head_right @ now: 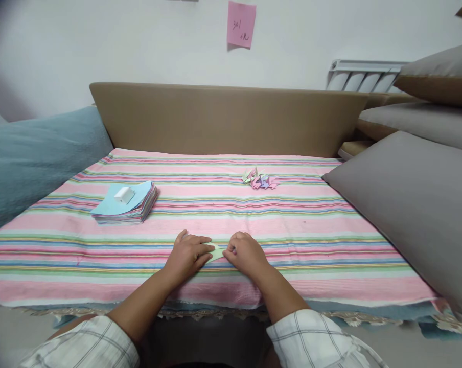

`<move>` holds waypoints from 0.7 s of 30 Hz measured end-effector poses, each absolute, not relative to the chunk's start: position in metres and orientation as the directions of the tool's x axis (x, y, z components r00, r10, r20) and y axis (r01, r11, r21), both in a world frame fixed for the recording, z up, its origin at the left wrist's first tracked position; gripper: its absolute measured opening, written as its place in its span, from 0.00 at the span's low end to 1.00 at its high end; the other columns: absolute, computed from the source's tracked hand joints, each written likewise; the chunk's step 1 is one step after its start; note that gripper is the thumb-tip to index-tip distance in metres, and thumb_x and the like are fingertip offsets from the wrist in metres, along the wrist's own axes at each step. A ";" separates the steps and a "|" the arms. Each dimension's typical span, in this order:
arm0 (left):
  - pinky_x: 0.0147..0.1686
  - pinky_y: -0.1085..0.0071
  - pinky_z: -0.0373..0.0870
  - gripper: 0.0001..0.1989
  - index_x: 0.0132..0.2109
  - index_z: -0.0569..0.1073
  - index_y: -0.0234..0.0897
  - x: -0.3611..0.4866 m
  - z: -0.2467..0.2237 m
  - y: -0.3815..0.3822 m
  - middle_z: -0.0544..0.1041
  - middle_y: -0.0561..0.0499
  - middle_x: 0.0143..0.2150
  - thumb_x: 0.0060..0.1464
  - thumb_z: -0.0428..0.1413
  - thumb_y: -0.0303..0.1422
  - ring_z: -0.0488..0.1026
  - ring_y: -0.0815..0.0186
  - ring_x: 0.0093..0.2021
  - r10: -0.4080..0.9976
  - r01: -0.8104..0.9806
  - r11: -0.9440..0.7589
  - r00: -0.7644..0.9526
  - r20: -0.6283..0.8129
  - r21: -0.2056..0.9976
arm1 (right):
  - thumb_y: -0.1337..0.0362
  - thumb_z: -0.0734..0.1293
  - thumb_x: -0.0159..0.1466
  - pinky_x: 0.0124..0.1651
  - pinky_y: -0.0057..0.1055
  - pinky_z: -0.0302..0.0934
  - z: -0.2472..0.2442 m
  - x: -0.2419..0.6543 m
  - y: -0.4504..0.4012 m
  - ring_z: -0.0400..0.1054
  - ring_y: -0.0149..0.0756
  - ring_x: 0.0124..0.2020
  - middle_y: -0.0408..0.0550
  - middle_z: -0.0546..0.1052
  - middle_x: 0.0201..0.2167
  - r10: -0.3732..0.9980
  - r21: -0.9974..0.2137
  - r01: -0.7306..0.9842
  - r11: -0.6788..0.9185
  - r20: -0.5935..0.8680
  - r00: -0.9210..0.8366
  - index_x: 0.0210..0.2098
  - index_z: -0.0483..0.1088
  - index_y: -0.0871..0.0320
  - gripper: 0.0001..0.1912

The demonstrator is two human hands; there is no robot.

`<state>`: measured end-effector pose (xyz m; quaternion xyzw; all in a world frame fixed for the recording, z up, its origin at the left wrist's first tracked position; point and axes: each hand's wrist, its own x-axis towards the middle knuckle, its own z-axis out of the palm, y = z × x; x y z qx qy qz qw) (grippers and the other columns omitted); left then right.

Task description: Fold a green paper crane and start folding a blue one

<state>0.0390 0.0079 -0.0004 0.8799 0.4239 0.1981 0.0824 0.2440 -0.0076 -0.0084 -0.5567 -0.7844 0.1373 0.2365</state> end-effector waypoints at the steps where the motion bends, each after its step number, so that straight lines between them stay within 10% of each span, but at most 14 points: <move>1: 0.57 0.45 0.45 0.08 0.41 0.77 0.50 0.039 0.000 0.008 0.77 0.52 0.47 0.53 0.57 0.35 0.71 0.59 0.47 0.778 0.714 -0.627 0.562 0.281 0.310 | 0.67 0.67 0.55 0.41 0.31 0.58 -0.008 0.243 -0.007 0.64 0.35 0.35 0.46 0.71 0.31 0.940 -0.473 0.813 0.339 0.216 -0.266 0.22 0.68 0.57 0.06; 21: 0.58 0.37 0.31 0.12 0.44 0.74 0.56 0.040 0.004 -0.006 0.75 0.54 0.50 0.55 0.55 0.30 0.68 0.59 0.48 0.645 0.670 -0.739 0.675 0.359 0.069 | 0.67 0.68 0.57 0.46 0.34 0.59 -0.006 0.252 -0.007 0.65 0.36 0.39 0.47 0.71 0.34 0.925 -0.579 0.723 0.378 0.197 -0.326 0.27 0.73 0.56 0.03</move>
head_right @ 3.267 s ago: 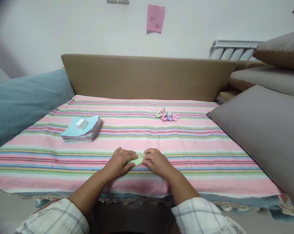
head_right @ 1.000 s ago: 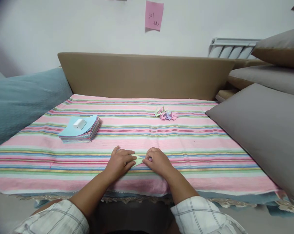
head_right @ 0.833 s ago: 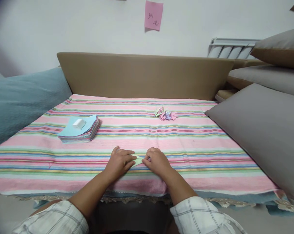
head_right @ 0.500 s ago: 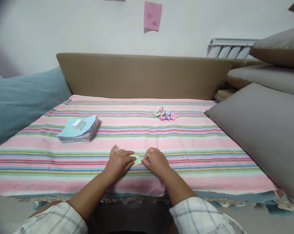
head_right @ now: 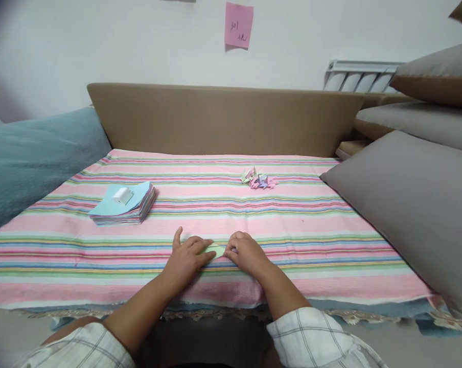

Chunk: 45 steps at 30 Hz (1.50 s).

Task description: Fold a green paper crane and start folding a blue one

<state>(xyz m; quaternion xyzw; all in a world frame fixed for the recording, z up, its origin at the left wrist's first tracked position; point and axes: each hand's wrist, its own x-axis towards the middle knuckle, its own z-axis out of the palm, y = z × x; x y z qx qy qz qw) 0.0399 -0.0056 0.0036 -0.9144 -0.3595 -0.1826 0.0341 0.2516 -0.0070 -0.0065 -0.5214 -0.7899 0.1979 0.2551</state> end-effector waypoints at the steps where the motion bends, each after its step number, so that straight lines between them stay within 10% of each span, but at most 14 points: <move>1: 0.57 0.37 0.31 0.13 0.45 0.73 0.56 0.040 0.003 -0.006 0.74 0.54 0.51 0.56 0.55 0.31 0.67 0.58 0.48 0.641 0.667 -0.743 0.682 0.352 0.061 | 0.67 0.68 0.57 0.46 0.34 0.59 -0.007 0.251 -0.007 0.65 0.36 0.39 0.47 0.71 0.34 0.924 -0.574 0.725 0.380 0.196 -0.329 0.27 0.73 0.56 0.03; 45: 0.58 0.39 0.31 0.11 0.45 0.73 0.59 0.041 -0.009 -0.003 0.74 0.55 0.51 0.55 0.56 0.36 0.67 0.60 0.48 0.596 0.659 -0.752 0.694 0.403 -0.022 | 0.67 0.65 0.56 0.36 0.28 0.57 -0.010 0.238 -0.009 0.65 0.33 0.32 0.44 0.73 0.30 0.967 -0.622 0.743 0.248 0.199 -0.157 0.32 0.72 0.56 0.05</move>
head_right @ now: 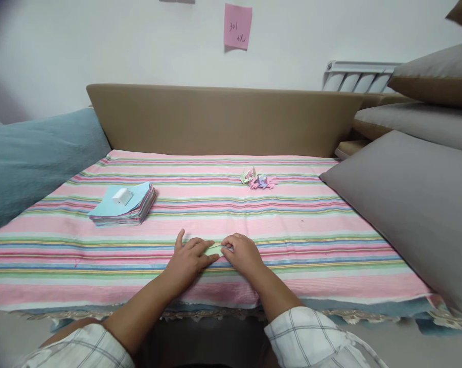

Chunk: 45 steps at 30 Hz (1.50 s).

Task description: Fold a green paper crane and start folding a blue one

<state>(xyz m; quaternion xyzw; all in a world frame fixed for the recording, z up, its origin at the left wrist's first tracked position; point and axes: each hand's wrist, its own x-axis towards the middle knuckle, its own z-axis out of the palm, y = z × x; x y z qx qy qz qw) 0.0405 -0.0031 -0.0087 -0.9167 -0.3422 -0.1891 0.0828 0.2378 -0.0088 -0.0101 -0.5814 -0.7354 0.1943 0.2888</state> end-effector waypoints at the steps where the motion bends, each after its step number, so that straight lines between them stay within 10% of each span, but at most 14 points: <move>1: 0.58 0.39 0.31 0.11 0.45 0.73 0.59 0.040 -0.009 -0.003 0.74 0.55 0.50 0.55 0.56 0.36 0.67 0.60 0.48 0.597 0.657 -0.754 0.695 0.401 -0.016 | 0.68 0.65 0.56 0.36 0.28 0.57 -0.010 0.237 -0.009 0.65 0.33 0.32 0.44 0.73 0.29 0.965 -0.608 0.751 0.258 0.207 -0.163 0.31 0.72 0.56 0.04; 45: 0.59 0.40 0.30 0.15 0.47 0.73 0.50 0.034 -0.010 0.004 0.77 0.52 0.48 0.57 0.51 0.27 0.72 0.64 0.44 0.620 0.648 -0.758 0.679 0.393 0.078 | 0.70 0.62 0.63 0.41 0.32 0.60 -0.014 0.247 -0.018 0.64 0.36 0.38 0.48 0.73 0.33 0.879 -0.359 0.807 0.469 0.282 -0.386 0.35 0.74 0.56 0.09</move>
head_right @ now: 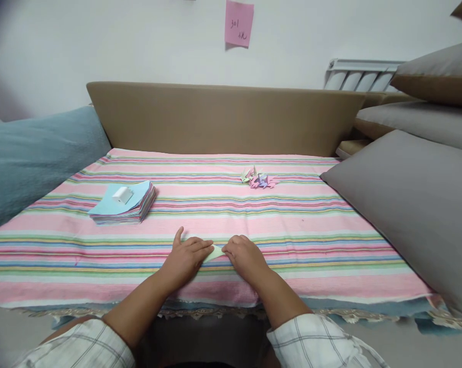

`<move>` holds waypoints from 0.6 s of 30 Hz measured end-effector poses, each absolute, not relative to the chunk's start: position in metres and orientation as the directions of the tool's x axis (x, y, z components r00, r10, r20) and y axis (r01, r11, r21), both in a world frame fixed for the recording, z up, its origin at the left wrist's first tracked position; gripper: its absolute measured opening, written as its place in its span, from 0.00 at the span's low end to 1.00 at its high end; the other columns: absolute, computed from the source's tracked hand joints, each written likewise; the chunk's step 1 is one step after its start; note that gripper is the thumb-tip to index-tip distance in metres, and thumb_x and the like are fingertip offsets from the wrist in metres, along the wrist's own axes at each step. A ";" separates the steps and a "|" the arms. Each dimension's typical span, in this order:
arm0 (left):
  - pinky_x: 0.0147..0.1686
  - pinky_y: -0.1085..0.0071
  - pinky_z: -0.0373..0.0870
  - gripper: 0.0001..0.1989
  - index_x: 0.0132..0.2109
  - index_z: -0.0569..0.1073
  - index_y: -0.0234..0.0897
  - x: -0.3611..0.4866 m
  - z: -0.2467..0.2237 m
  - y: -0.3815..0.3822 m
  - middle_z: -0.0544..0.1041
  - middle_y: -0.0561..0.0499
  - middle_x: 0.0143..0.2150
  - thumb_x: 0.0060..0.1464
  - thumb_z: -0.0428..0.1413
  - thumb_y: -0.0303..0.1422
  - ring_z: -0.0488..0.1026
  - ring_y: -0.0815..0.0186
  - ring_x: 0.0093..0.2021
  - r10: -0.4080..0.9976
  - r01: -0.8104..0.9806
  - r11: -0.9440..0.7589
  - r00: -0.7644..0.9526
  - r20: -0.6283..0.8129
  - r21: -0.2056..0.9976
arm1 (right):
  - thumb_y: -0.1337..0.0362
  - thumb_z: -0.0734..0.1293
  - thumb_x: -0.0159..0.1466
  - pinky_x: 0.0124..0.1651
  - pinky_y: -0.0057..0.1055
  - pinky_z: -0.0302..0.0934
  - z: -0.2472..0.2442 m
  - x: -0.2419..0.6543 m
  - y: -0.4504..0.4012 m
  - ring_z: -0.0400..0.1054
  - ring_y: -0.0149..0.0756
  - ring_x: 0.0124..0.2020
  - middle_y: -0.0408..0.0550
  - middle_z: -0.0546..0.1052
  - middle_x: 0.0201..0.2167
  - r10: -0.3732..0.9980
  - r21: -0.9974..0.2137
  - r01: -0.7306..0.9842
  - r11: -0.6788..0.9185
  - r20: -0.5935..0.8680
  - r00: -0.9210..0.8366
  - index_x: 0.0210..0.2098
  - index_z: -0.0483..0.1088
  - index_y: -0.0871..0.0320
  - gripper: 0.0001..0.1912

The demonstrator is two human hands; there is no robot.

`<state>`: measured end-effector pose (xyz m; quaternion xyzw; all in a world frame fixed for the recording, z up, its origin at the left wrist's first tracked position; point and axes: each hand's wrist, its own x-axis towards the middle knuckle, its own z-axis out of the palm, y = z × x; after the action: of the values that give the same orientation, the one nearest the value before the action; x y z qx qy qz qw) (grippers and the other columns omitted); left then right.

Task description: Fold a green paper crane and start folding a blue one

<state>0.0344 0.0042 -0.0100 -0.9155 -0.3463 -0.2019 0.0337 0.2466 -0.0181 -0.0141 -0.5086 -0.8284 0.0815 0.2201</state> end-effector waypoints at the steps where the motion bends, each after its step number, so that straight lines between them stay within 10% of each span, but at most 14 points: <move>1: 0.59 0.39 0.30 0.15 0.47 0.73 0.50 0.034 -0.010 0.004 0.77 0.52 0.48 0.57 0.51 0.27 0.72 0.64 0.44 0.621 0.647 -0.758 0.678 0.393 0.080 | 0.70 0.62 0.62 0.42 0.32 0.60 -0.013 0.247 -0.019 0.64 0.36 0.38 0.48 0.73 0.33 0.880 -0.352 0.811 0.468 0.275 -0.388 0.35 0.74 0.56 0.09; 18: 0.60 0.40 0.30 0.15 0.47 0.73 0.51 0.034 -0.012 0.003 0.77 0.53 0.48 0.57 0.51 0.27 0.71 0.64 0.45 0.627 0.656 -0.751 0.671 0.396 0.079 | 0.75 0.60 0.55 0.41 0.36 0.60 0.002 0.256 -0.023 0.64 0.39 0.37 0.49 0.72 0.31 0.905 -0.345 0.849 0.400 0.294 -0.307 0.31 0.71 0.58 0.11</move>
<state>0.0345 0.0033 -0.0121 -0.9133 -0.3511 -0.2035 0.0348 0.2562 -0.0226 0.0016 -0.5444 -0.8059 0.0624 0.2244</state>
